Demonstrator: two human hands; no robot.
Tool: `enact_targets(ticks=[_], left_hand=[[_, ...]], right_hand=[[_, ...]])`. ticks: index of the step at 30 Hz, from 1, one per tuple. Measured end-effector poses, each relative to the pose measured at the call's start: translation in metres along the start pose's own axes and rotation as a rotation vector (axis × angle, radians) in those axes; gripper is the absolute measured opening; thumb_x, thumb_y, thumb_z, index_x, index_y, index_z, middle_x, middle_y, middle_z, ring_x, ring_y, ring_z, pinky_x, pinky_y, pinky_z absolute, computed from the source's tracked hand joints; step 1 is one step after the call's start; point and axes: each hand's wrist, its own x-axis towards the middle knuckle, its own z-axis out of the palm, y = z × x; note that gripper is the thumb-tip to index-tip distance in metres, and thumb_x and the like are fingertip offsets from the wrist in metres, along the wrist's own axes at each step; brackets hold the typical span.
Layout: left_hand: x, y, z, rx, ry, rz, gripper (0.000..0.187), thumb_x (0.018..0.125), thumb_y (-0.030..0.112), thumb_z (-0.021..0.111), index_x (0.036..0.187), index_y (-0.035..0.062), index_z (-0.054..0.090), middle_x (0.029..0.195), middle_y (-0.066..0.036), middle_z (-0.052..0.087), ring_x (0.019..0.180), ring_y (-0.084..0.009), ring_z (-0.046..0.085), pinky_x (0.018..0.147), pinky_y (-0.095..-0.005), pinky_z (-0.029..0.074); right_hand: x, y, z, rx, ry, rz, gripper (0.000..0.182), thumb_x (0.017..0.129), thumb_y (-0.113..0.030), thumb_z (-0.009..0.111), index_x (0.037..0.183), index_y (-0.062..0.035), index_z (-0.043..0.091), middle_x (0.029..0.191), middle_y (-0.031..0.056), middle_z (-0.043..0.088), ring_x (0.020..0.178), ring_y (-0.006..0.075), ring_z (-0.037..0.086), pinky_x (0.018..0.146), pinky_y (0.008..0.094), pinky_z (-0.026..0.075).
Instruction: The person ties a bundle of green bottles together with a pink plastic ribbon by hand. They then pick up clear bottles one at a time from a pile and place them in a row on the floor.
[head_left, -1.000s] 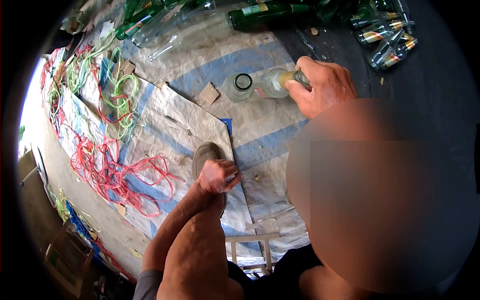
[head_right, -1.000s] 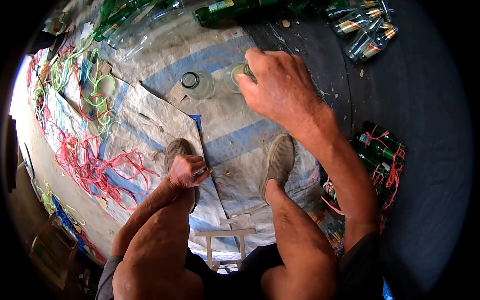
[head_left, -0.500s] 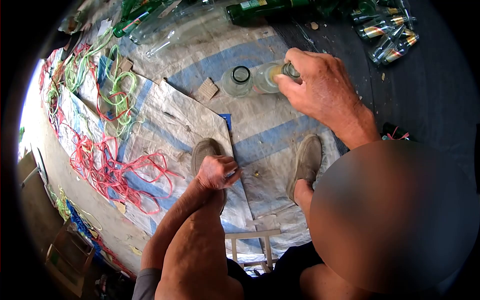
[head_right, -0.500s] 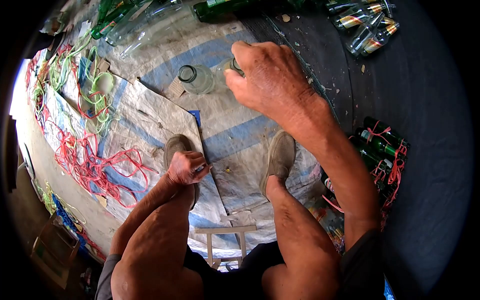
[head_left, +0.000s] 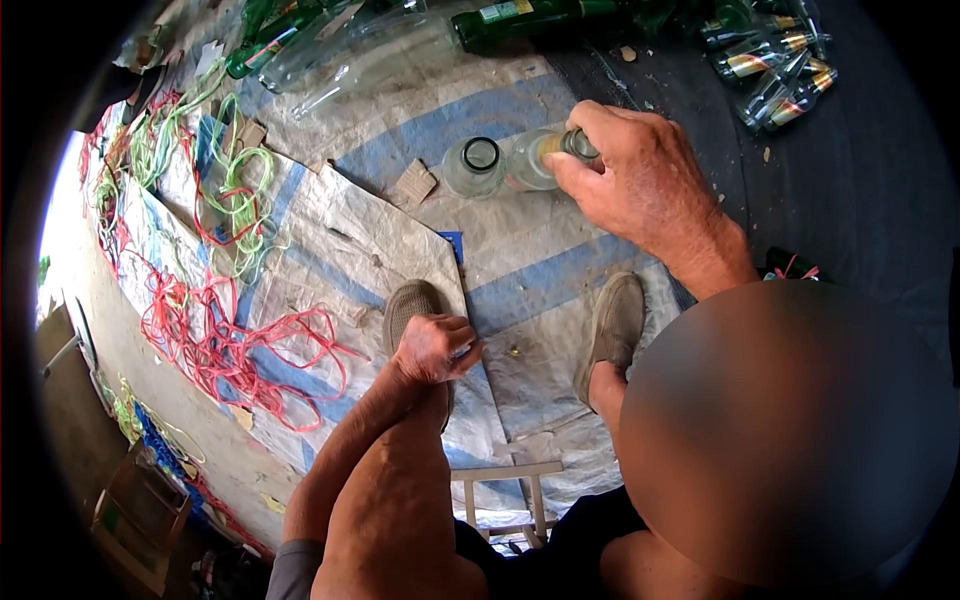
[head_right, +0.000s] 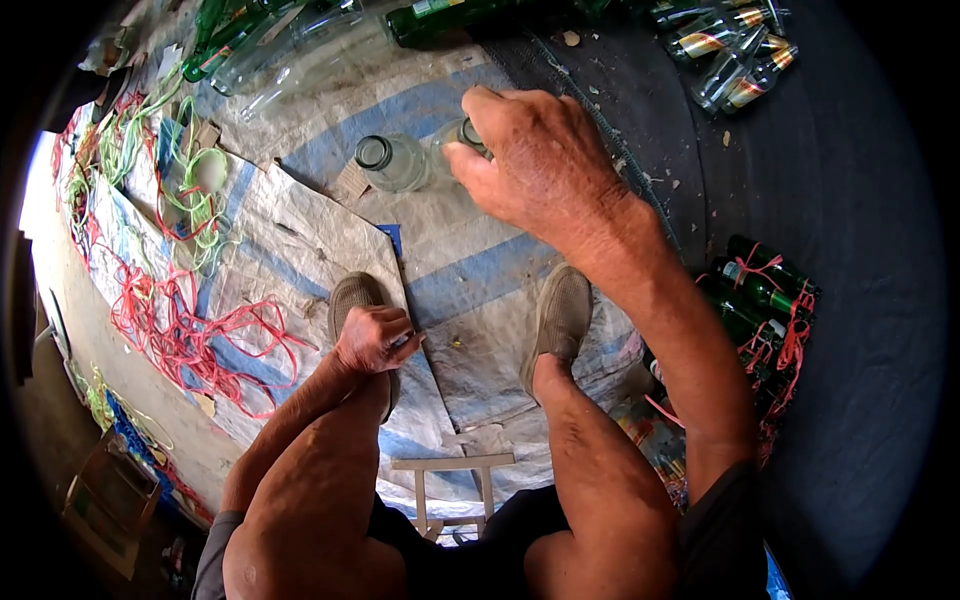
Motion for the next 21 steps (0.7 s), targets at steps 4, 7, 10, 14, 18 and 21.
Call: enact_targets(ticks=[4, 7, 10, 14, 18, 21], left_hand=[[0.001, 0.001, -0.001, -0.007, -0.002, 0.006, 0.026, 0.082, 0.016, 0.081, 0.069, 0.0097, 0.059, 0.066, -0.006, 0.056, 0.058, -0.0292, 0.062, 0.052, -0.0416, 0.049], [0.001, 0.001, -0.002, -0.010, -0.005, 0.002, 0.027, 0.082, 0.017, 0.081, 0.068, 0.0098, 0.059, 0.066, -0.007, 0.056, 0.059, -0.0292, 0.062, 0.051, -0.0417, 0.049], [0.000, 0.000, 0.000, -0.011, -0.009, -0.006, 0.027, 0.083, 0.016, 0.081, 0.068, 0.0099, 0.059, 0.065, -0.007, 0.055, 0.059, -0.0290, 0.062, 0.050, -0.0418, 0.048], [-0.002, -0.003, 0.001, -0.010, 0.010, 0.027, 0.027, 0.083, 0.016, 0.081, 0.067, 0.0102, 0.059, 0.065, -0.007, 0.055, 0.057, -0.0289, 0.061, 0.049, -0.0413, 0.048], [0.003, 0.004, -0.005, -0.012, 0.009, 0.004, 0.027, 0.082, 0.017, 0.081, 0.067, 0.0112, 0.059, 0.065, -0.007, 0.055, 0.057, -0.0293, 0.061, 0.049, -0.0417, 0.048], [0.004, 0.005, -0.005, -0.013, 0.014, -0.002, 0.027, 0.082, 0.017, 0.081, 0.068, 0.0112, 0.059, 0.065, -0.007, 0.056, 0.057, -0.0300, 0.062, 0.051, -0.0415, 0.049]], right_hand=[[0.001, 0.001, 0.002, 0.005, 0.043, -0.035, 0.028, 0.088, -0.020, 0.079, 0.084, -0.0006, 0.059, 0.075, 0.0222, 0.068, 0.073, 0.0433, 0.071, 0.065, 0.0510, 0.056], [0.003, 0.000, 0.002, 0.011, 0.032, -0.019, 0.029, 0.088, -0.020, 0.080, 0.084, -0.0004, 0.059, 0.076, 0.0221, 0.068, 0.074, 0.0442, 0.071, 0.066, 0.0515, 0.056], [0.002, -0.002, 0.003, 0.040, 0.014, 0.019, 0.028, 0.087, -0.020, 0.080, 0.086, -0.0010, 0.059, 0.077, 0.0218, 0.068, 0.076, 0.0453, 0.071, 0.067, 0.0521, 0.056], [0.003, -0.002, 0.004, 0.075, 0.056, 0.021, 0.027, 0.087, -0.021, 0.081, 0.089, -0.0027, 0.060, 0.082, 0.0209, 0.070, 0.080, 0.0454, 0.071, 0.069, 0.0521, 0.058], [0.001, -0.004, -0.003, 0.080, 0.009, 0.053, 0.032, 0.086, -0.022, 0.084, 0.092, -0.0024, 0.059, 0.084, 0.0218, 0.071, 0.082, 0.0459, 0.072, 0.070, 0.0516, 0.058], [-0.002, 0.000, -0.008, 0.114, -0.039, 0.045, 0.038, 0.085, -0.025, 0.086, 0.095, -0.0015, 0.058, 0.085, 0.0221, 0.071, 0.083, 0.0457, 0.072, 0.070, 0.0507, 0.058]])
